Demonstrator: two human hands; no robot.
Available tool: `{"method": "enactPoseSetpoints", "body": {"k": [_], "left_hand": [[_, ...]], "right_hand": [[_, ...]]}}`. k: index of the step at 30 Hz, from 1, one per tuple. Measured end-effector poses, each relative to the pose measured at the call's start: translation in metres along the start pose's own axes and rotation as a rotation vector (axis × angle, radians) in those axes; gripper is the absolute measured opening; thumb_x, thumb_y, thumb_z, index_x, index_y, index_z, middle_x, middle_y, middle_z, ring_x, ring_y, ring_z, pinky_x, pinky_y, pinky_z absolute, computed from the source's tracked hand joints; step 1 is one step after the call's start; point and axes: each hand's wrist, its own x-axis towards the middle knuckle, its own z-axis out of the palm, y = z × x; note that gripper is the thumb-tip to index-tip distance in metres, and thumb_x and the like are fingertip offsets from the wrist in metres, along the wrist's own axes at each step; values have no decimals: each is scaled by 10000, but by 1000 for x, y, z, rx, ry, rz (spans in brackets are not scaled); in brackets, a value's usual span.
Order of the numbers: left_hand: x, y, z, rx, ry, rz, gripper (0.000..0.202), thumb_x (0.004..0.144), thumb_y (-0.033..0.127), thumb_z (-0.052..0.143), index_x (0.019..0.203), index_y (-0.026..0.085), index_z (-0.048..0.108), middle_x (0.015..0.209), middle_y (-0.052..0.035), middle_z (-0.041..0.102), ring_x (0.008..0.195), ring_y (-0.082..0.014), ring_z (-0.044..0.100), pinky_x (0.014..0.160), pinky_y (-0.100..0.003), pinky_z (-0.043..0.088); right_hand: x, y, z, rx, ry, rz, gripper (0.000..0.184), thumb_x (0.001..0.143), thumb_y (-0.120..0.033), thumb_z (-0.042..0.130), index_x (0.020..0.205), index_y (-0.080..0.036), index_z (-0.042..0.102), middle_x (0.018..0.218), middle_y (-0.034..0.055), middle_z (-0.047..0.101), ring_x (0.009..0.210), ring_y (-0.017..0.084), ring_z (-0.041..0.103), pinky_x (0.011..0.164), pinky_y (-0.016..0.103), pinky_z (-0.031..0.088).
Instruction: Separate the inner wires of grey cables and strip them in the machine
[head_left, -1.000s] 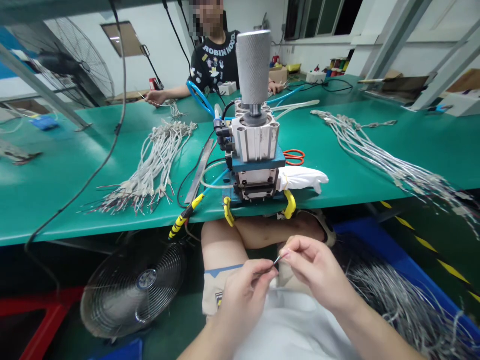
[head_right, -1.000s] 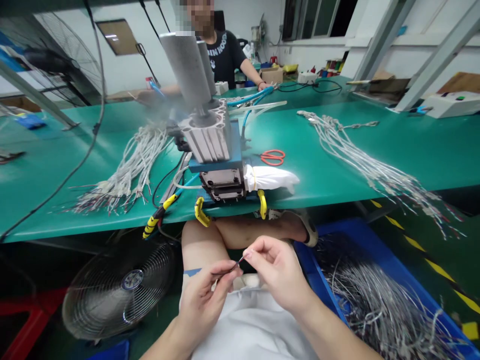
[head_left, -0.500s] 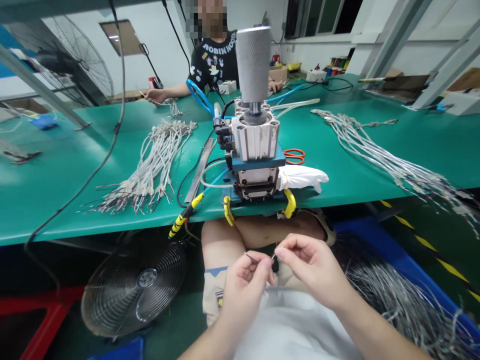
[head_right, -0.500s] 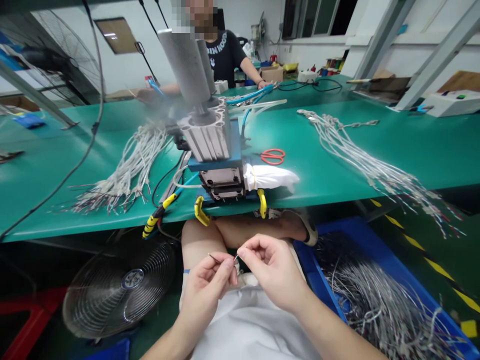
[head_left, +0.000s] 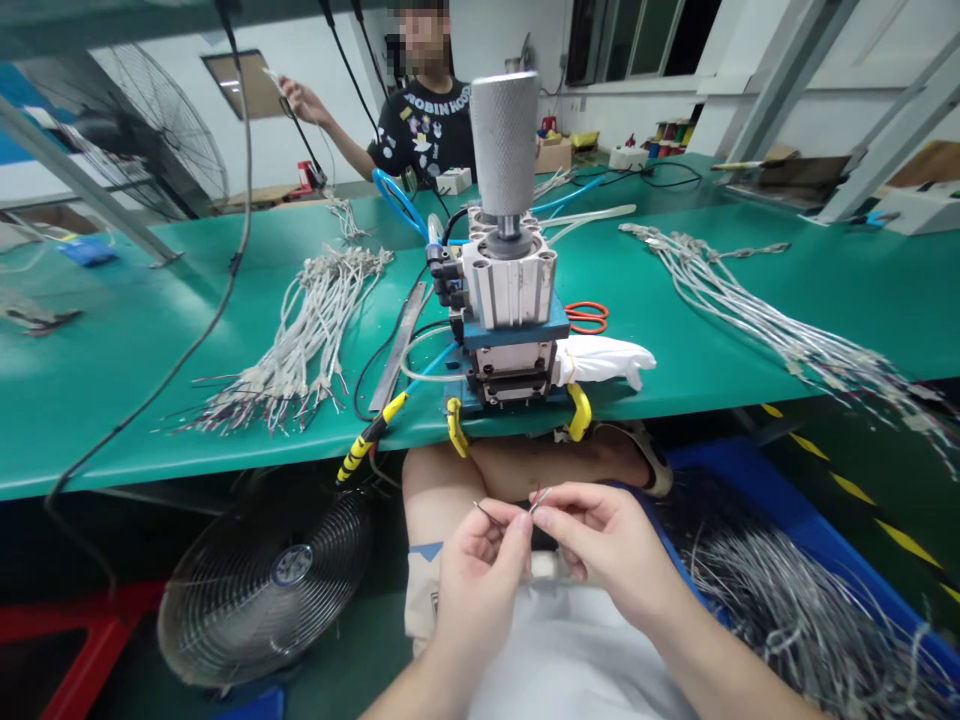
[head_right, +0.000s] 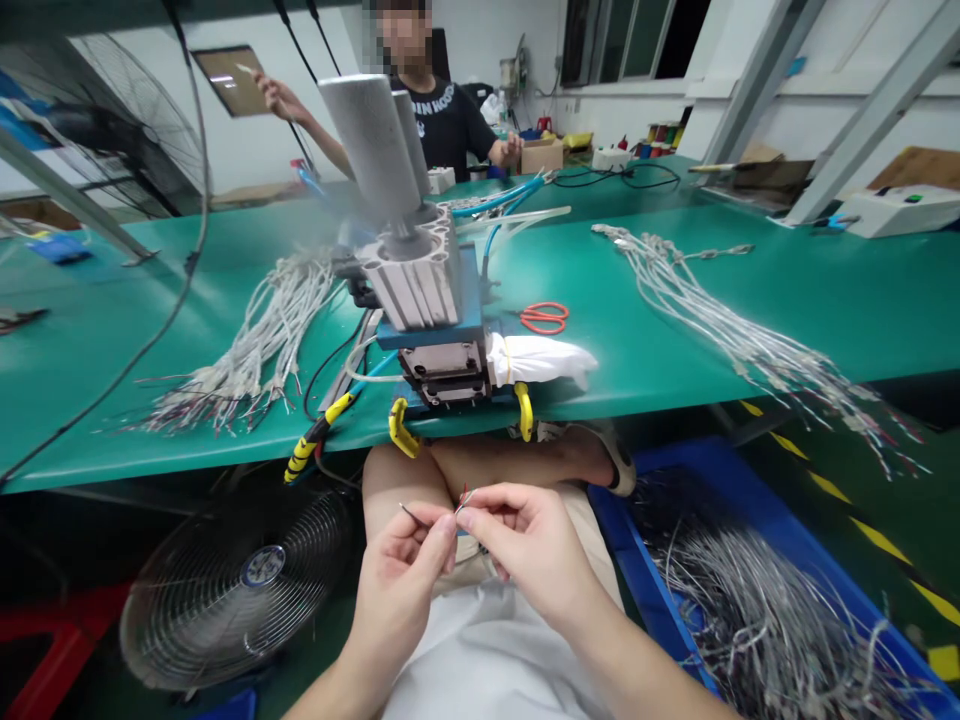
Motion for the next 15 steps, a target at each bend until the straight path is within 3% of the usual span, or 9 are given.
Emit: {"method": "enactPoseSetpoints", "body": {"k": [4,8,15], "left_hand": [[-1,-4,-2,138,-21,140,157,852,271,649,745,156,646,562,27,576,522,-85,529,525,-164,457],[-1,-9,-6,261,-11,267,131,870,229,620,763,161,655,636,-3,654,557,-104,589,531,-166,475],[-1,-10,-8,325,8,294,125,866,239,623,771,167,660,605,3,630,510,-102,563,480,-169,458]], "right_hand": [[1,-6,3,-39,7,-8,265,657,-379,840,730,-142,749,547,-1,628,364,71,446,329,187,334],[3,-14,0,-119,0,-40,267,734,-401,773,689,-141,730,429,-38,535,357,78,437,351,191,349],[6,-14,-9,-175,-50,-49,273,753,-403,757,685,-141,716,431,-31,539,361,83,445,353,194,368]]}}
